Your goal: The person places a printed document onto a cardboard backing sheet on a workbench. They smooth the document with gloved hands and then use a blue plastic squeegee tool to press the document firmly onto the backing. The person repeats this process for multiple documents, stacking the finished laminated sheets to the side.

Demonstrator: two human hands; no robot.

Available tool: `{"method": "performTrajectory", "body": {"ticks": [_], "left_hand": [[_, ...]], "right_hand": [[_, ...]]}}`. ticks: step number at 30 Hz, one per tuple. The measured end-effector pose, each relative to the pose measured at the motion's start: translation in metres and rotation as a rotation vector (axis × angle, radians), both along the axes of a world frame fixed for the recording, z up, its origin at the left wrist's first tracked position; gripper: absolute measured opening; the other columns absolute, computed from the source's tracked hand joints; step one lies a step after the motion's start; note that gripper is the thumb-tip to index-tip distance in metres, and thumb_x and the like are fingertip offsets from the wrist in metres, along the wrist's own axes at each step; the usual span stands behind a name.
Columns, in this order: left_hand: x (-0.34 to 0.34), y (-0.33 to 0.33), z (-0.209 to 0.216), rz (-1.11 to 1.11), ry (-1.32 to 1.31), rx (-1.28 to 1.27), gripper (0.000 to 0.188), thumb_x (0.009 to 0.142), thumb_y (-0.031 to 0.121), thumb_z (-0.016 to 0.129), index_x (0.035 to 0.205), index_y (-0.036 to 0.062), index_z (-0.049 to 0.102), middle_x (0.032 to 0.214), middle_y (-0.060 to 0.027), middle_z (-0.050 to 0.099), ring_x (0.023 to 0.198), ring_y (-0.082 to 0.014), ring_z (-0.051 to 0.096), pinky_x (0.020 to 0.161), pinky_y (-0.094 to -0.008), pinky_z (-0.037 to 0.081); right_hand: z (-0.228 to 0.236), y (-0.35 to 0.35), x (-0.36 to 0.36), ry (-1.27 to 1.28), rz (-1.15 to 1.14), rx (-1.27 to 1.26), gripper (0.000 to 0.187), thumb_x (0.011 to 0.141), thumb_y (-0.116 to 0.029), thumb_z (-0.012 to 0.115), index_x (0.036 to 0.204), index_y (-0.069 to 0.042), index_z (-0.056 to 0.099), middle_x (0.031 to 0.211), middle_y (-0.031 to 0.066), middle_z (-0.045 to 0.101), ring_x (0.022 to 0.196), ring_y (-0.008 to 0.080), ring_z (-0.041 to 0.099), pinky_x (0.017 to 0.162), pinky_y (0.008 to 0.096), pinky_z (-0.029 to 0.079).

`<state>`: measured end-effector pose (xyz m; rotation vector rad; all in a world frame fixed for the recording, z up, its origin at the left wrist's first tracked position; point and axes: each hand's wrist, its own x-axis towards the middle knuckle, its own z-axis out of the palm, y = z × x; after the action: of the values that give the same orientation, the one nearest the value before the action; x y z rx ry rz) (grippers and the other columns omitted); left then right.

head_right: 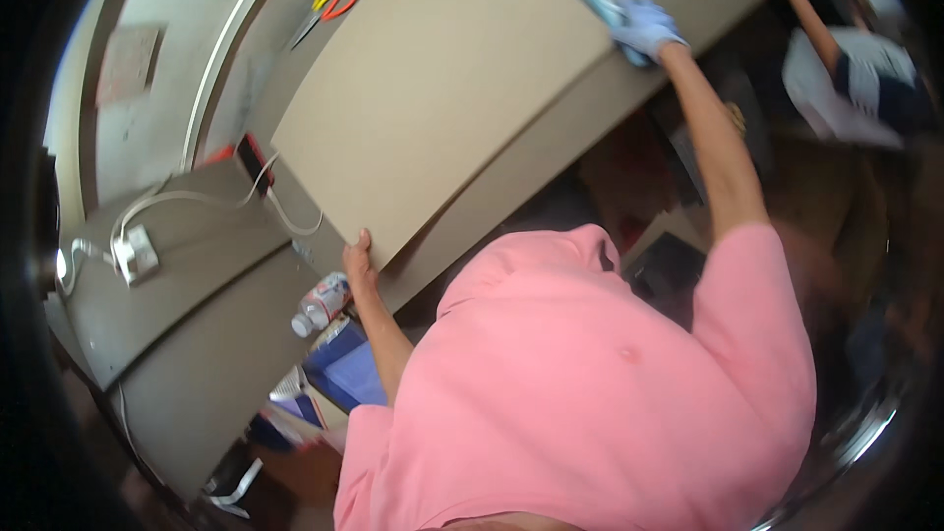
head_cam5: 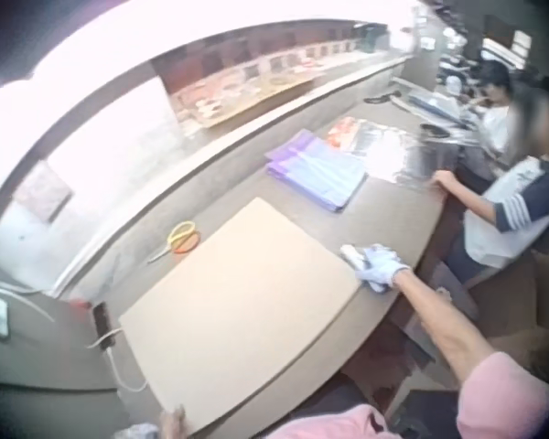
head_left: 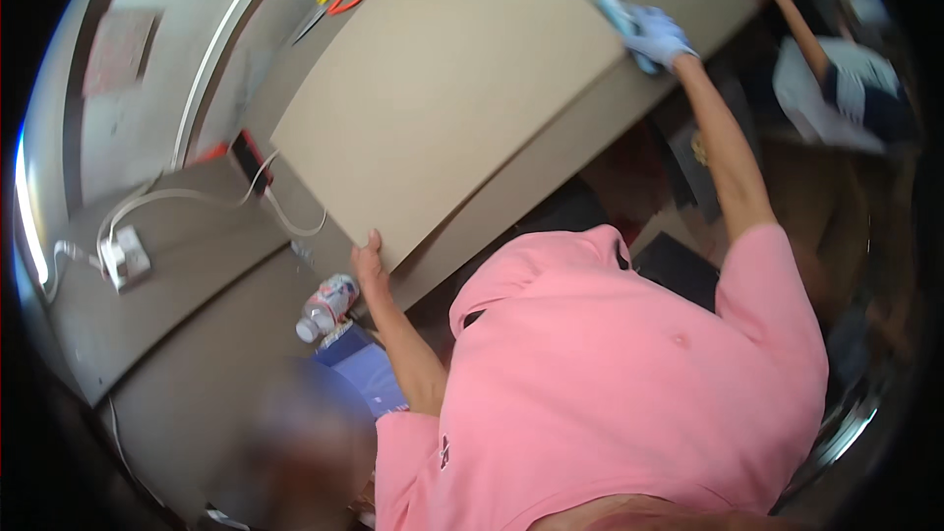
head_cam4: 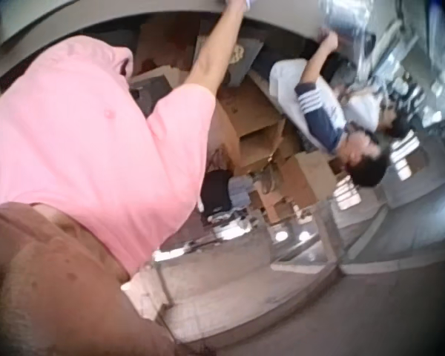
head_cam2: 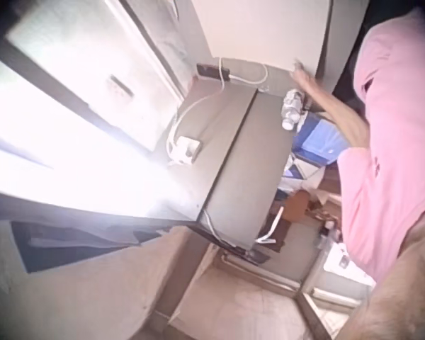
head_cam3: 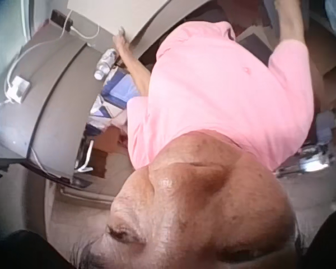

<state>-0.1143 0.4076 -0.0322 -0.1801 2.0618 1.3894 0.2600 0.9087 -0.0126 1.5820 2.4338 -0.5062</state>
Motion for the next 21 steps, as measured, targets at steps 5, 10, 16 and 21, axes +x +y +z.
{"method": "performTrajectory", "body": {"ticks": [5,10,16,21], "left_hand": [[-0.010,0.004,0.013,-0.053,0.063,-0.251,0.046,0.082,0.016,0.068,0.119,-0.0059,0.052,0.111,-0.0136,0.061,0.100,-0.0232,0.056,0.092,-0.0356,0.042],[-0.007,-0.013,0.002,-0.071,0.015,-0.193,0.050,0.080,0.018,0.071,0.119,-0.0064,0.052,0.111,-0.0149,0.061,0.100,-0.0242,0.057,0.093,-0.0339,0.041],[-0.024,0.007,0.022,-0.150,0.032,-0.293,0.047,0.084,0.022,0.069,0.118,-0.0060,0.052,0.111,-0.0131,0.062,0.100,-0.0210,0.057,0.093,-0.0325,0.041],[-0.025,-0.005,0.017,-0.235,0.095,-0.333,0.049,0.085,0.026,0.068,0.118,-0.0065,0.052,0.112,-0.0153,0.061,0.100,-0.0220,0.057,0.091,-0.0330,0.042]], "right_hand": [[-0.015,0.027,0.008,-0.009,0.094,0.031,0.069,0.074,-0.037,0.064,0.136,-0.013,0.044,0.124,0.0154,0.052,0.115,0.0321,0.051,0.096,0.0401,0.042],[-0.026,0.064,-0.016,-0.055,0.125,0.060,0.069,0.076,-0.039,0.066,0.135,-0.012,0.044,0.128,0.0145,0.050,0.117,0.0325,0.050,0.096,0.0398,0.043],[-0.018,0.074,-0.042,-0.082,0.106,0.075,0.066,0.078,-0.035,0.066,0.135,-0.013,0.044,0.132,0.0144,0.047,0.118,0.0329,0.049,0.097,0.0408,0.042],[-0.014,0.027,-0.061,0.207,0.262,0.410,0.058,0.082,-0.026,0.063,0.134,-0.010,0.044,0.132,0.0148,0.047,0.120,0.0334,0.047,0.101,0.0401,0.037]]}}
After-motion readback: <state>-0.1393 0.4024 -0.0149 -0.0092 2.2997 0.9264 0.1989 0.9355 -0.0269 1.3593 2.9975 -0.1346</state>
